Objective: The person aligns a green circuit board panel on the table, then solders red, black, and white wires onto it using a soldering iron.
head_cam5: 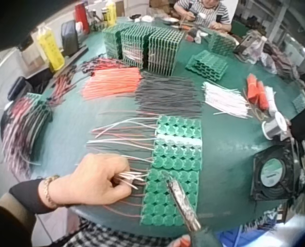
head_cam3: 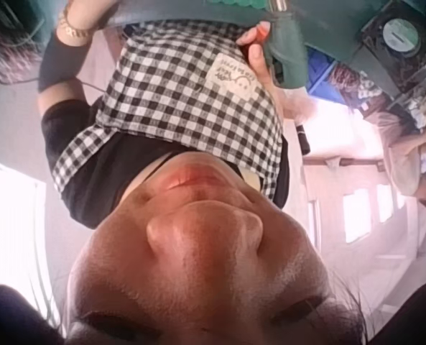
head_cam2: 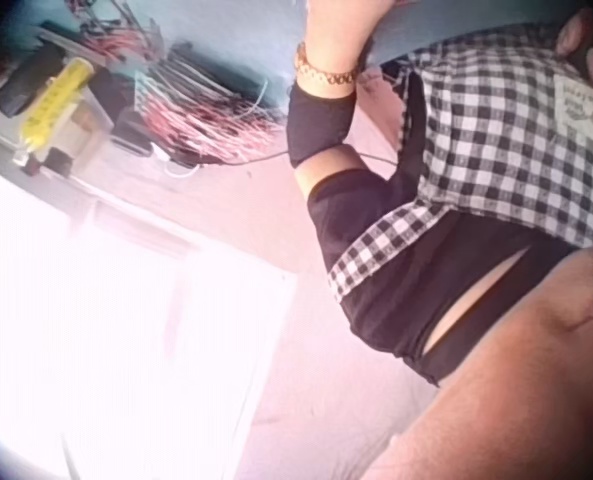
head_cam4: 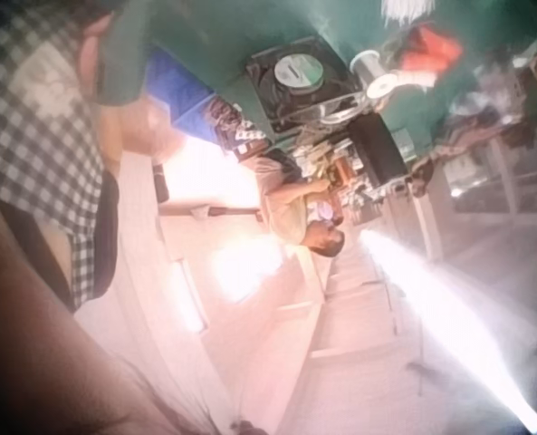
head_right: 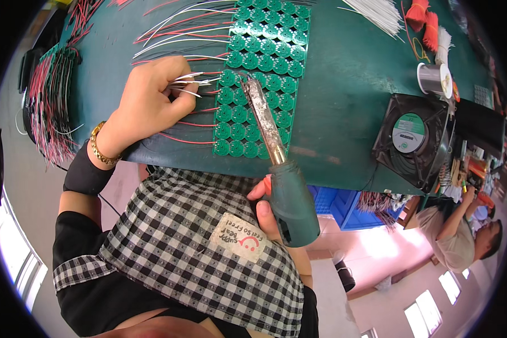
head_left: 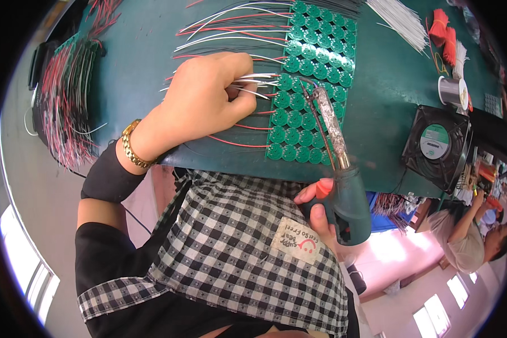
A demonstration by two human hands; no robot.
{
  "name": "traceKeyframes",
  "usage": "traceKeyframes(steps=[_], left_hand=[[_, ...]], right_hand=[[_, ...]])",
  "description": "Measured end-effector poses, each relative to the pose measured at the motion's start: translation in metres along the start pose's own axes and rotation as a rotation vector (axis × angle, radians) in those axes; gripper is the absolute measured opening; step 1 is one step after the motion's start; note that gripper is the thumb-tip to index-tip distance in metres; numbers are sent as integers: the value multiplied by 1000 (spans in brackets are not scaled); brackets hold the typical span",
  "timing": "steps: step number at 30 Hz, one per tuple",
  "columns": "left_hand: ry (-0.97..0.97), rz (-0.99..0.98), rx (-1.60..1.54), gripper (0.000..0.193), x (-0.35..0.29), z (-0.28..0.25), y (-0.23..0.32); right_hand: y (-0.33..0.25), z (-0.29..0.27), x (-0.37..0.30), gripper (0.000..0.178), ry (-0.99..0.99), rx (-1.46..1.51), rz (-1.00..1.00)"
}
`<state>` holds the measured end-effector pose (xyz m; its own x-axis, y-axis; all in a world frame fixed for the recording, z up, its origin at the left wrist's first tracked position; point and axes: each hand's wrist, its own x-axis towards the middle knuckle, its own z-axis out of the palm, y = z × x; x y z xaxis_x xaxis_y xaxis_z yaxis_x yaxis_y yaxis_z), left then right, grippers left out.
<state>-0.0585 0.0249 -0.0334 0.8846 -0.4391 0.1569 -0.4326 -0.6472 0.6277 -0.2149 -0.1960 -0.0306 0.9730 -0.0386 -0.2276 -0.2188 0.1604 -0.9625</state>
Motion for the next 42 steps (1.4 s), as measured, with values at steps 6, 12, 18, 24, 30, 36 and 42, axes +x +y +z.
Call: traceKeyframes(steps=[6, 12, 18, 24, 30, 36, 42], left_hand=[[-14, -27, -11, 11, 1, -2, 1], [-11, -49, -19, 11, 2, -1, 2], [36, 23, -52, 7, 1, 1, -1], [88, 133, -108, 8, 4, -3, -7], [39, 101, -256, 9, 5, -5, 3], [-59, 76, -268, 11, 3, 3, 3], [-34, 87, -140, 13, 1, 4, 3]], right_hand=[[6, -1, 3, 34, -33, 45, -36], [12, -7, 6, 26, -91, -15, -70], [9, -23, 4, 36, -332, -302, -142], [16, -12, 0, 19, -39, -135, -40], [24, -16, -5, 20, -8, -200, -94], [18, -17, -6, 15, -22, -182, -40], [19, -16, -8, 11, -8, -218, -8]])
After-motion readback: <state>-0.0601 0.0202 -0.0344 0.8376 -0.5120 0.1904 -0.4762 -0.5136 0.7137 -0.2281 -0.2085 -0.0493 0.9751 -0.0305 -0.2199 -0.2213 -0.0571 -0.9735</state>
